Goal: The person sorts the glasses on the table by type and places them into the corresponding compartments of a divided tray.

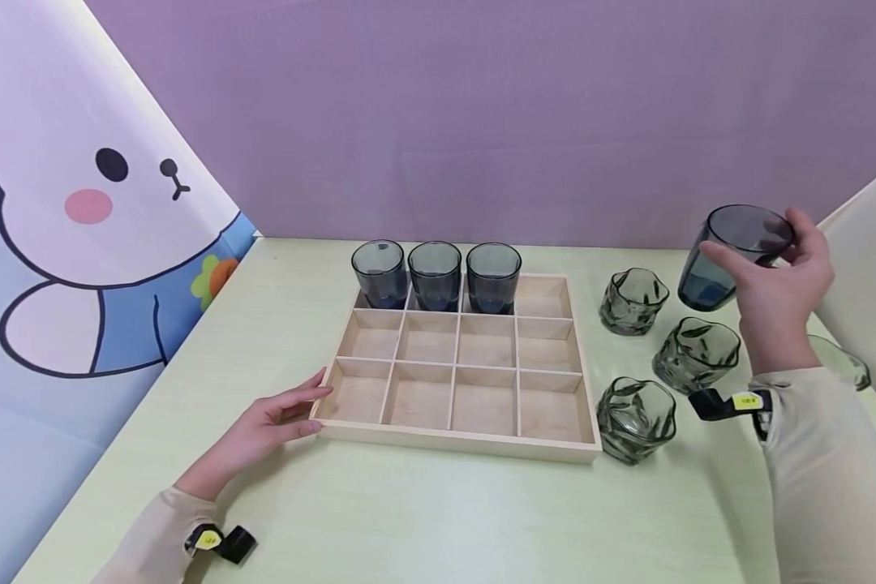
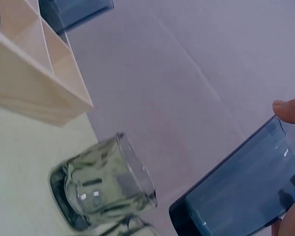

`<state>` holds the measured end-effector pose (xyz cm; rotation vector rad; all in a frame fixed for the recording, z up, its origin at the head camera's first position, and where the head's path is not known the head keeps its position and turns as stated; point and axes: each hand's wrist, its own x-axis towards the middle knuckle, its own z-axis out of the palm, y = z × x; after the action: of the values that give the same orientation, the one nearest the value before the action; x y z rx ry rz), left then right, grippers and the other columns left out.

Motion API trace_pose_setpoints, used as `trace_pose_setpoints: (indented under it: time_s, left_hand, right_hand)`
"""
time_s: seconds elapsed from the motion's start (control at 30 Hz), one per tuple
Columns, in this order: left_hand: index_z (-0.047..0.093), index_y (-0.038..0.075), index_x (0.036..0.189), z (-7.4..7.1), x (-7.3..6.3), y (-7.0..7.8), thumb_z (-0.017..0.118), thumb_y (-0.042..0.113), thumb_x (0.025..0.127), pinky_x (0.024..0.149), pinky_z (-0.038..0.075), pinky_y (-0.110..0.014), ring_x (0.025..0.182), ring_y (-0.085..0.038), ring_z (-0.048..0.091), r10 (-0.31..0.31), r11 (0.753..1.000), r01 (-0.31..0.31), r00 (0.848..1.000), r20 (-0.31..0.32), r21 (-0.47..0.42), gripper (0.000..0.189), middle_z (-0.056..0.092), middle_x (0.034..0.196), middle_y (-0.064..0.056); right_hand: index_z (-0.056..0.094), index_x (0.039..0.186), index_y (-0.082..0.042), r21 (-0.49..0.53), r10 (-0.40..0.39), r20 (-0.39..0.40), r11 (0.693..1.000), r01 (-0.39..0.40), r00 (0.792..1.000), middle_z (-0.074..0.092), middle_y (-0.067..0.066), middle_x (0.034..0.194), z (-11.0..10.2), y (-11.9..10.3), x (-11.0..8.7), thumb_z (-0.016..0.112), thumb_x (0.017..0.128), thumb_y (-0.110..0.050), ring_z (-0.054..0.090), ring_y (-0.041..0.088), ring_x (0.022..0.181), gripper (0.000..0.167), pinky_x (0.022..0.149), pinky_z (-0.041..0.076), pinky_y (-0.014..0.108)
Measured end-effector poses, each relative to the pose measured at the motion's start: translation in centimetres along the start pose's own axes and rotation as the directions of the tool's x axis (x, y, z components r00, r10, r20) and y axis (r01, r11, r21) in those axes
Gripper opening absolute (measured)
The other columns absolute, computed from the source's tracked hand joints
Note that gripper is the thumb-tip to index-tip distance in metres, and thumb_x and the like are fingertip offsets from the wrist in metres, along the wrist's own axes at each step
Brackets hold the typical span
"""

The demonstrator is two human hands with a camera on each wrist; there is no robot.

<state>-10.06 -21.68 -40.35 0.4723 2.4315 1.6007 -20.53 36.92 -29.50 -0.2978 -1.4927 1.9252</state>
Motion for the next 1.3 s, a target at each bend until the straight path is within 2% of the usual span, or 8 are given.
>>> trace_pose_setpoints:
  time_s: [0.2, 0.37, 0.47, 0.73, 0.83, 1.03, 1.2, 1.3]
  left_hand:
    - [0.059, 0.002, 0.136, 0.0, -0.1, 0.0, 0.074, 0.012, 0.091, 0.102, 0.041, -0.02, 0.133, -0.038, 0.046, 0.018, 0.999, -0.018, 1.0, -0.011, 0.028, 0.049, 0.034, 0.157, -0.015]
    - [0.059, 0.003, 0.137, 0.0, -0.1, 0.1, 0.074, 0.012, 0.09, 0.101, 0.041, -0.018, 0.135, -0.036, 0.045, 0.003, 1.0, -0.003, 1.0, -0.006, 0.002, 0.05, 0.033, 0.158, -0.012]
    - [0.059, 0.003, 0.137, 0.0, -0.2, 0.2, 0.074, 0.011, 0.09, 0.102, 0.042, -0.02, 0.135, -0.036, 0.045, 0.002, 1.0, -0.002, 1.0, -0.005, 0.0, 0.05, 0.033, 0.158, -0.012]
    - [0.059, 0.002, 0.137, 0.0, -0.2, 0.1, 0.073, 0.01, 0.09, 0.106, 0.042, -0.033, 0.135, -0.037, 0.044, 0.001, 1.0, -0.001, 1.0, -0.009, 0.012, 0.049, 0.033, 0.157, -0.013]
    - [0.059, 0.003, 0.137, 0.0, -0.2, 0.3, 0.073, 0.01, 0.09, 0.106, 0.042, -0.033, 0.136, -0.036, 0.044, -0.007, 1.0, 0.007, 1.0, -0.01, 0.011, 0.049, 0.032, 0.158, -0.013]
    - [0.059, 0.003, 0.137, 0.0, -0.4, 0.5, 0.073, 0.01, 0.091, 0.106, 0.042, -0.042, 0.137, -0.038, 0.042, -0.005, 1.0, 0.005, 1.0, -0.003, 0.017, 0.049, 0.032, 0.158, -0.014]
    - [0.06, 0.003, 0.137, 0.0, -0.5, 0.7, 0.073, 0.01, 0.091, 0.107, 0.041, -0.045, 0.136, -0.038, 0.043, -0.012, 1.0, 0.013, 1.0, -0.006, 0.012, 0.048, 0.033, 0.158, -0.014]
    - [0.059, 0.002, 0.137, 0.0, -0.5, 0.8, 0.072, 0.01, 0.091, 0.107, 0.04, -0.047, 0.136, -0.038, 0.043, -0.013, 1.0, 0.013, 1.0, -0.005, 0.014, 0.048, 0.032, 0.158, -0.014]
  right_hand:
    - [0.053, 0.136, -0.011, 0.003, -0.032, 0.036, 0.999, 0.032, 0.999, 0.06, 0.0, 0.123, 1.0, -0.3, -0.9, 0.087, 0.061, 0.018, 0.05, 0.007, 0.101, 0.087, 0.079, 0.045, 0.01]
    - [0.056, 0.136, -0.01, 0.011, -0.038, 0.079, 0.999, 0.037, 0.996, 0.061, 0.001, 0.123, 1.8, -0.6, -1.6, 0.086, 0.06, 0.02, 0.052, 0.008, 0.105, 0.087, 0.081, 0.048, 0.009]
    - [0.055, 0.138, -0.01, -0.003, -0.034, 0.106, 0.999, 0.034, 0.994, 0.061, 0.0, 0.124, 2.2, -0.6, -2.0, 0.085, 0.061, 0.021, 0.051, 0.008, 0.108, 0.088, 0.08, 0.048, 0.009]
    - [0.052, 0.143, -0.013, -0.09, -0.002, 0.19, 0.996, 0.02, 0.982, 0.062, -0.004, 0.126, 3.1, -0.6, -2.9, 0.087, 0.064, 0.015, 0.051, 0.006, 0.108, 0.091, 0.077, 0.046, 0.008]
    - [0.051, 0.144, -0.013, -0.106, 0.017, 0.236, 0.994, 0.009, 0.972, 0.061, -0.005, 0.127, 3.4, -0.7, -3.3, 0.087, 0.065, 0.013, 0.051, 0.006, 0.107, 0.09, 0.077, 0.045, 0.007]
    - [0.05, 0.146, -0.013, -0.145, 0.048, 0.299, 0.989, -0.004, 0.953, 0.061, -0.005, 0.124, 4.2, -0.8, -4.1, 0.088, 0.067, 0.009, 0.053, 0.007, 0.104, 0.09, 0.073, 0.047, 0.007]
    - [0.048, 0.147, -0.014, -0.222, 0.051, 0.35, 0.974, 0.03, 0.936, 0.06, -0.006, 0.123, 4.9, -0.6, -4.6, 0.088, 0.07, 0.005, 0.052, 0.006, 0.107, 0.089, 0.075, 0.045, 0.007]
    - [0.047, 0.148, -0.012, -0.221, 0.051, 0.387, 0.975, 0.039, 0.921, 0.06, -0.005, 0.12, 5.4, -0.4, -4.9, 0.087, 0.071, 0.007, 0.052, 0.006, 0.109, 0.089, 0.076, 0.045, 0.008]
